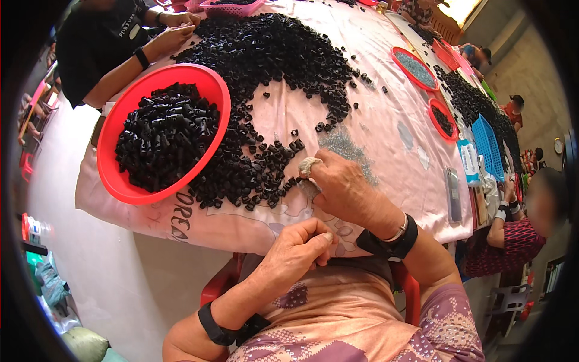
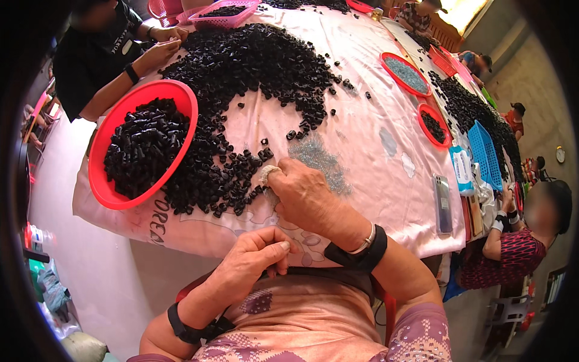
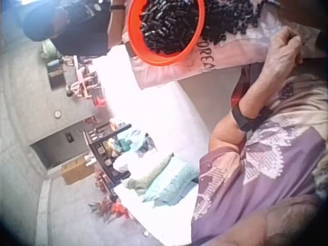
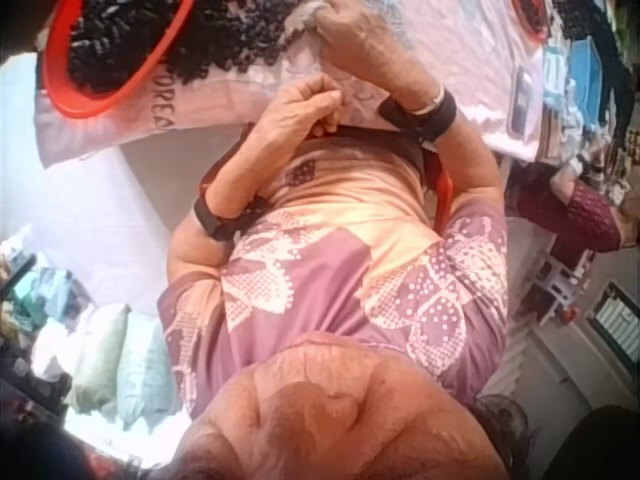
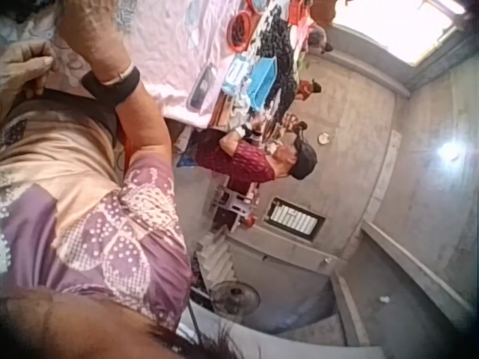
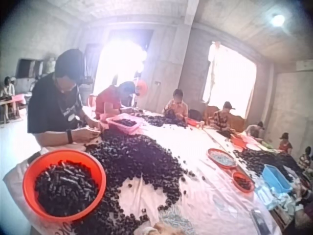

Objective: The person is manually assembling small black plastic components by fitting them together or onto a wire/thread, likely for shoe or accessory manufacturing.

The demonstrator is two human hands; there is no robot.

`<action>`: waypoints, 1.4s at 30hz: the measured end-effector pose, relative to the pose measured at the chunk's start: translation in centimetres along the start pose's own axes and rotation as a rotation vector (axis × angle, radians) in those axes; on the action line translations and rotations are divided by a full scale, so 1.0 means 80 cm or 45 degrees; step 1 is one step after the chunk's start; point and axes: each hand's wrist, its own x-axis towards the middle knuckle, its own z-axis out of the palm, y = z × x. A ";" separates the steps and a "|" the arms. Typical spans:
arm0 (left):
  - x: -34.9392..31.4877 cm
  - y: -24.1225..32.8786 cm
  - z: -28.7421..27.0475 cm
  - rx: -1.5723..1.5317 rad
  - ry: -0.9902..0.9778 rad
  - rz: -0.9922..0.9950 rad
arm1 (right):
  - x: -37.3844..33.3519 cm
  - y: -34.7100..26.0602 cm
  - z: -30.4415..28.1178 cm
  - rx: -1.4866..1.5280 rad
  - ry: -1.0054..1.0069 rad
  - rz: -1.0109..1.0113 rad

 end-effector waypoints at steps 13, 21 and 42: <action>0.004 0.000 -0.004 -0.306 0.213 0.073 | -0.078 -0.018 -0.034 0.857 0.154 0.241; 0.010 -0.009 -0.007 -0.363 0.133 0.079 | -0.093 -0.031 -0.022 0.853 0.265 0.205; 0.006 -0.009 -0.003 -0.230 0.103 0.111 | -0.100 -0.010 -0.026 0.899 0.113 0.471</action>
